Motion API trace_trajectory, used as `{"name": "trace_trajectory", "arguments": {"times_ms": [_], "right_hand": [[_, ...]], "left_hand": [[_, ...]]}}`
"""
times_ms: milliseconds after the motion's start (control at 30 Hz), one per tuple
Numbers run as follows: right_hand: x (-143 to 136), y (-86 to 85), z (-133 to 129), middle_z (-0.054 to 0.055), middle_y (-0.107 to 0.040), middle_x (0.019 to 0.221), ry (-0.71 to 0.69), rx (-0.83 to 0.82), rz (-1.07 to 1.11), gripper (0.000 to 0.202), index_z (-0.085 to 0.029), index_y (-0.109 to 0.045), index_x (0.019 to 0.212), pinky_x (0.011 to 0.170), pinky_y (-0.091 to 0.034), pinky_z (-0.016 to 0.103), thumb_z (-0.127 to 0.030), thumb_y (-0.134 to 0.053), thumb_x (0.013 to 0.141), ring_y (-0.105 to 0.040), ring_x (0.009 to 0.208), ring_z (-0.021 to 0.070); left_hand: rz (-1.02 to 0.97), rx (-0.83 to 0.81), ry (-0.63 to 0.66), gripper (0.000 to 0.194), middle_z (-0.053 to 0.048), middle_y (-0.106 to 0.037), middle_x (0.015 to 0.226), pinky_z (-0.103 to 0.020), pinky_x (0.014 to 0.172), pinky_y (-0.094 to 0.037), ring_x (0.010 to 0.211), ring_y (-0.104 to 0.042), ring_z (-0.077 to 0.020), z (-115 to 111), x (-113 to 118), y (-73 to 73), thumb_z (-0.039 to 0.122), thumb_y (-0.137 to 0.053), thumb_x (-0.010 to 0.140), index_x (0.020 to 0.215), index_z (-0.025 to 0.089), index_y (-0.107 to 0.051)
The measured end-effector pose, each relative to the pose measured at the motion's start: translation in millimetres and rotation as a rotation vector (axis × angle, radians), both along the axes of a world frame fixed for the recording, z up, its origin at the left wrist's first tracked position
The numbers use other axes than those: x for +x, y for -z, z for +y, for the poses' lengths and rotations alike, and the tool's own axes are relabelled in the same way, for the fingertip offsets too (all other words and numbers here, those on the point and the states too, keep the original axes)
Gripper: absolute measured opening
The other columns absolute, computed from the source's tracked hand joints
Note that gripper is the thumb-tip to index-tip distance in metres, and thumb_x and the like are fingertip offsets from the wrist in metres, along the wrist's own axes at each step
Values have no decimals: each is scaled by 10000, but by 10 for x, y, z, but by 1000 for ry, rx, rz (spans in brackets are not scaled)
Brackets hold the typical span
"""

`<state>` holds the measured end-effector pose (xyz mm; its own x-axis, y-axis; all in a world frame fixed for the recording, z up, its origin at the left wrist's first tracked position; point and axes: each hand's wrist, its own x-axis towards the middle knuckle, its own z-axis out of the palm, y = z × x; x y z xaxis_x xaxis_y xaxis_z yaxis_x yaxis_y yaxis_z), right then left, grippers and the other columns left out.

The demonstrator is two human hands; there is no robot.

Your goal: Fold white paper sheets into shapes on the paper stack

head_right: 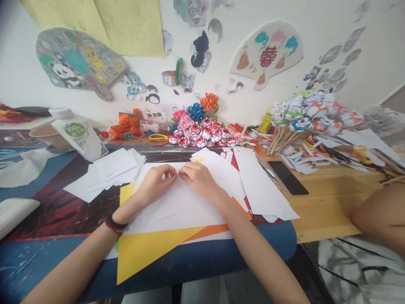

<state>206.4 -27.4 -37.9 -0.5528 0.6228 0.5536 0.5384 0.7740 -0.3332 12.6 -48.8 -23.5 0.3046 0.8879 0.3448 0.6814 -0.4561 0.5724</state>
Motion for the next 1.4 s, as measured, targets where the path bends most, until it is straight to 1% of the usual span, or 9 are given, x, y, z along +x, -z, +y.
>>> {"name": "trace_trajectory", "arguments": {"times_ms": [233,533,800,1000,1267,1400], "right_hand": [[-3,26,-4,33,-636,856,-23,-57,51,128,-190,-629,870,735,-416,285,-83,-560,881,-569,807,173],[24,7,5,29,-612,833,-38,-75,113,170,-199,-612,842,722,-419,287,-53,-528,865,-556,791,171],[68,-3,38,32,-621,827,-30,-63,131,166,-204,-614,832,728,-419,301,-71,-524,874,-559,801,180],[132,-18,68,40,-636,839,2,-55,163,125,-203,-617,836,754,-428,321,-112,-549,887,-575,824,195],[152,-56,62,42,-635,849,12,-60,180,118,-201,-616,831,753,-439,317,-123,-551,890,-580,827,193],[194,-66,74,47,-645,860,48,-59,186,132,-203,-623,837,763,-449,324,-116,-537,886,-587,830,197]], "left_hand": [[-21,-39,9,92,15,-671,744,-261,668,-403,657,-576,-134,-14,0,-26,195,-550,805,788,193,-640],[-11,30,47,88,15,-687,773,-267,696,-409,682,-588,-137,0,-30,-31,198,-545,819,793,200,-628],[15,24,15,90,26,-686,763,-270,718,-415,677,-592,-132,7,-47,-55,209,-552,822,787,203,-634],[5,27,-11,93,18,-679,740,-263,677,-409,672,-592,-137,19,-96,-76,220,-551,815,784,202,-637],[-13,40,11,100,13,-690,751,-267,692,-418,689,-605,-143,6,-91,-113,220,-548,817,789,199,-641],[-8,50,0,100,7,-692,749,-268,692,-428,679,-604,-144,7,-118,-130,223,-550,815,789,200,-643]]}}
